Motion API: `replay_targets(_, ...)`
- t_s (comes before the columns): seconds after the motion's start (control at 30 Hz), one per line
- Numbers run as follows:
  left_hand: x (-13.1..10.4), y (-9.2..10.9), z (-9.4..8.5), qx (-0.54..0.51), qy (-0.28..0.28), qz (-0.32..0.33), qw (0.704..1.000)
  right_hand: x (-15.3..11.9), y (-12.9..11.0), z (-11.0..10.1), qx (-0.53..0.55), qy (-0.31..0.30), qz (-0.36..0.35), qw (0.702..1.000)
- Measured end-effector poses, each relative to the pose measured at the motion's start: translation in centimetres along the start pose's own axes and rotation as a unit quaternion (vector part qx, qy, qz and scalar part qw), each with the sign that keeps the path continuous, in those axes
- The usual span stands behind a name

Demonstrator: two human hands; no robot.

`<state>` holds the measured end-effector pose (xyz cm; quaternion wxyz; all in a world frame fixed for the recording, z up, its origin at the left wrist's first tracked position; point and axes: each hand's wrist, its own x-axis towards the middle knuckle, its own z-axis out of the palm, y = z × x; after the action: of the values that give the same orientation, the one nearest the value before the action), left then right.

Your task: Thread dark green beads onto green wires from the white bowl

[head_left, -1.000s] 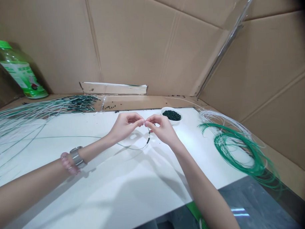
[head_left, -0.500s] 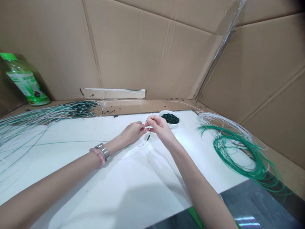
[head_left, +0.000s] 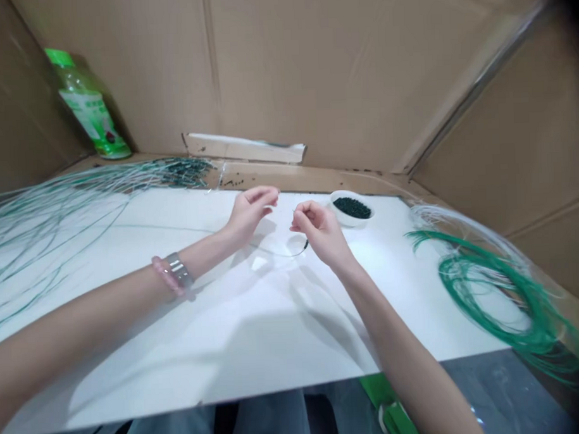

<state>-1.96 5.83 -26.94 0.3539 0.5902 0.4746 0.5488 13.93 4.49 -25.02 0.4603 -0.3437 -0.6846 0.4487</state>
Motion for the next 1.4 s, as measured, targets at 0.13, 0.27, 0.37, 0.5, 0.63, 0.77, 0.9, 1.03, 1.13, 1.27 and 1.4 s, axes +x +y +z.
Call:
replay_targets(0.13,-3.8,2.6,-2.1,-0.276,0.046,-0.092,0.956,-1.2,-0.8,2.0,-0.044,0.009,-0.063,0.997)
replay_targets(0.27,-6.7,3.8,-2.6,-0.317,0.022,-0.149,0.936,-2.5,-1.5,3.3,-0.056,0.028,-0.108,0.992)
replay_targets(0.37,-7.4,3.7,-2.6,-0.315,0.01,-0.166,0.935,-3.3,-2.0,3.8,-0.05,0.004,-0.115,0.992)
replay_targets(0.5,-7.3,3.3,-2.7,-0.332,-0.021,-0.151,0.931,-3.9,-2.4,4.1,-0.081,-0.009,-0.099,0.992)
replay_targets(0.63,-7.4,3.2,-2.8,-0.314,-0.037,-0.134,0.939,-4.1,-2.5,4.0,-0.114,-0.006,-0.11,0.987)
replay_targets(0.77,-7.6,3.4,-2.8,-0.295,-0.043,-0.121,0.947,-4.2,-2.4,4.0,-0.141,-0.008,-0.133,0.981)
replay_targets(0.9,-7.6,3.4,-2.7,-0.287,-0.046,-0.118,0.949,-4.2,-2.5,3.9,-0.157,-0.01,-0.145,0.977)
replay_targets(1.03,-7.6,3.1,-2.8,-0.257,-0.038,-0.111,0.959,-4.1,-2.5,3.9,-0.176,-0.012,-0.156,0.972)
replay_targets(1.13,-7.7,2.8,-2.9,-0.217,-0.028,-0.086,0.972,-4.0,-2.5,3.9,-0.225,0.002,-0.199,0.954)
replay_targets(1.27,-7.9,2.8,-3.1,-0.138,0.003,-0.068,0.988,-3.9,-2.4,3.9,-0.305,0.017,-0.255,0.917)
replay_targets(1.4,-8.0,2.9,-3.0,-0.112,0.01,-0.065,0.991,-3.8,-2.3,3.9,-0.306,0.016,-0.256,0.917)
